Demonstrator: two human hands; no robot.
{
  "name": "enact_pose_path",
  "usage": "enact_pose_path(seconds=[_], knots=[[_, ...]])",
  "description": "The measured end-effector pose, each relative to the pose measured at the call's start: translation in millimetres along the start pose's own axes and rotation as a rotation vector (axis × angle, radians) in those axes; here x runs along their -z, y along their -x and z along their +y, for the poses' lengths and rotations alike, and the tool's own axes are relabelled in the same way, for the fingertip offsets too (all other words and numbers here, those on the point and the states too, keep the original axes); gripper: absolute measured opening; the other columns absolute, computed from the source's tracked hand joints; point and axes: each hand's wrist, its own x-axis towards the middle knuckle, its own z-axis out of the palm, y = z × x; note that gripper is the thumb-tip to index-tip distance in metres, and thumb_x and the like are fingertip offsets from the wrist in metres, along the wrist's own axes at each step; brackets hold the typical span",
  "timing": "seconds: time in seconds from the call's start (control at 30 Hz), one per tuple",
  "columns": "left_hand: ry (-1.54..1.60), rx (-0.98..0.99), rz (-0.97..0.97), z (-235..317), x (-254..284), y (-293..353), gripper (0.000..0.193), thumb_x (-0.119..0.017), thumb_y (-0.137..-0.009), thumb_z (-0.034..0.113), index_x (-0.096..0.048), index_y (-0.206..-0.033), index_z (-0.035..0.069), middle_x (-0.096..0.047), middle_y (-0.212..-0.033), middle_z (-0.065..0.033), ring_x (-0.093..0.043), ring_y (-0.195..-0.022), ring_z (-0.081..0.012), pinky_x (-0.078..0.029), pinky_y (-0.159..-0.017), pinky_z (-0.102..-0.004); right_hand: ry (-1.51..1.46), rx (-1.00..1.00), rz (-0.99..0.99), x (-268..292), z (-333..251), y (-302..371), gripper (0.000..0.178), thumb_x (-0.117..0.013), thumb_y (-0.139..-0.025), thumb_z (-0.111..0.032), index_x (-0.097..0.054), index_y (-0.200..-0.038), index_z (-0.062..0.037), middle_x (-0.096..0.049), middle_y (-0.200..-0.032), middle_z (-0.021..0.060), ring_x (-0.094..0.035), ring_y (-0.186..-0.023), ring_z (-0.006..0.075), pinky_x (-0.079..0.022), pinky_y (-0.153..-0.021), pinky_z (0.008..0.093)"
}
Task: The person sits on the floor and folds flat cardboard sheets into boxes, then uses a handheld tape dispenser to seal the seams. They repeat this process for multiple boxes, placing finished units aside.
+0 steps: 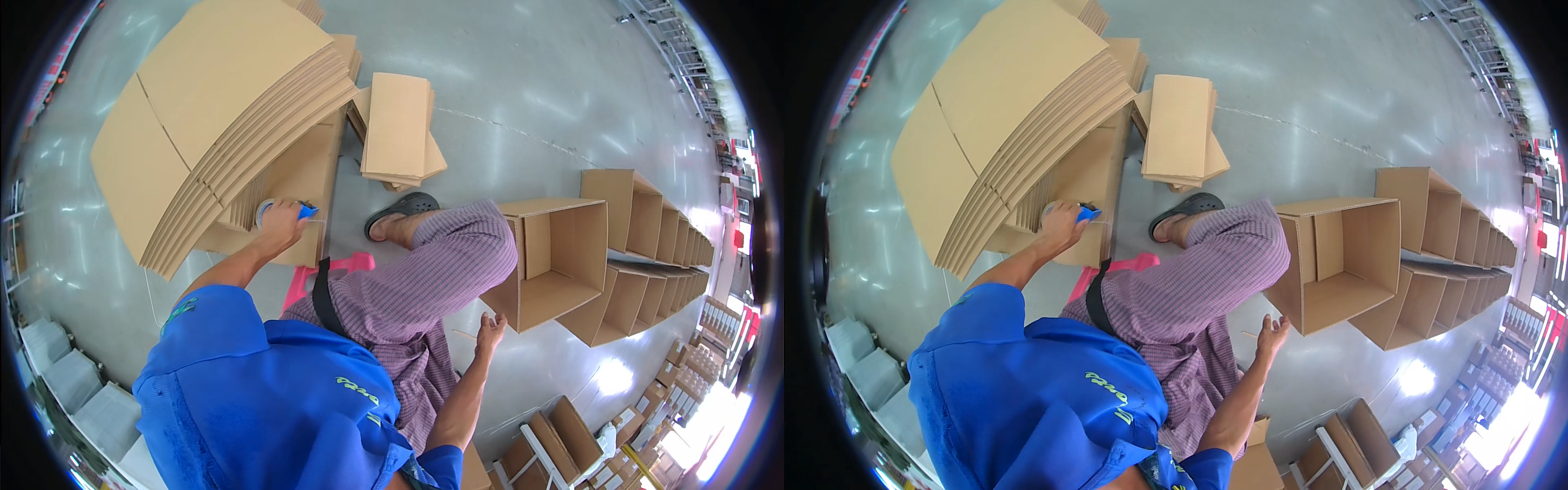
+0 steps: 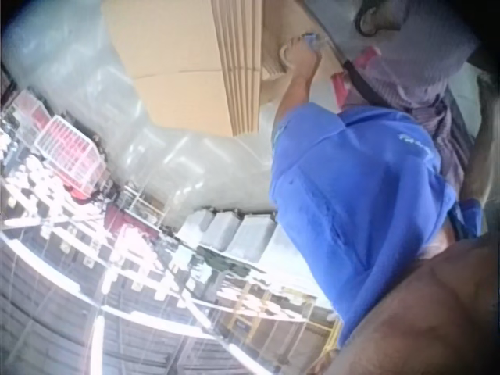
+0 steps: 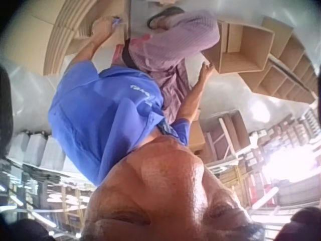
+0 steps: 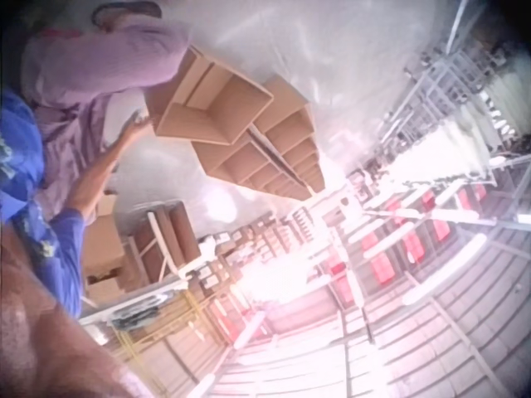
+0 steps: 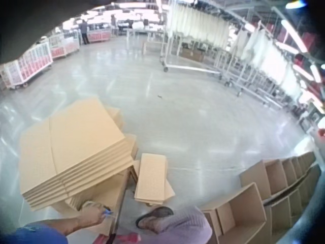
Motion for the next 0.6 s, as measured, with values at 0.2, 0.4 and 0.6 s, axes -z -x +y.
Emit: enact_pose_path(seconds=[0.2, 0.4, 0.6], knots=[[0.169, -0.153, 0.131, 97, -22, -135, 0.048, -0.073, -0.083, 0.030, -0.058, -0.120, 0.004, -0.054, -0.121, -0.0194, -0.056, -0.114, -0.0385, -0.049, -0.092, -0.0485, -0.108, -0.166, -0.072, -24, 12, 29, 0.067, -0.070, -0.090, -0.019, -0.038, -0.145, 0.0011, -0.057, -0.132, 0.0214, -0.060, -0.113, 0.0259, -0.047, -0.097, 0.0382], [0.245, 0.467, 0.161, 142, -49, -204, 0.064, -0.080, -0.077, 0.037, -0.055, -0.121, -0.002, -0.053, -0.122, -0.0207, -0.052, -0.115, -0.0395, -0.047, -0.094, -0.0482, -0.180, -0.252, -0.081, -11, 23, 55, 0.065, -0.068, -0.092, -0.017, -0.037, -0.146, 0.0019, -0.054, -0.135, 0.0215, -0.061, -0.112, 0.0251, -0.048, -0.095, 0.0367], [0.242, 0.413, 0.269, 168, -67, -203, 0.061, -0.081, -0.077, 0.033, -0.054, -0.119, -0.002, -0.052, -0.122, -0.0204, -0.052, -0.115, -0.0382, -0.048, -0.094, -0.0486, -0.150, -0.383, -0.089, -30, 63, 63, 0.066, -0.071, -0.090, -0.025, -0.041, -0.143, 0.0017, -0.047, -0.144, 0.0226, -0.051, -0.127, 0.0328, -0.046, -0.099, 0.0402]])
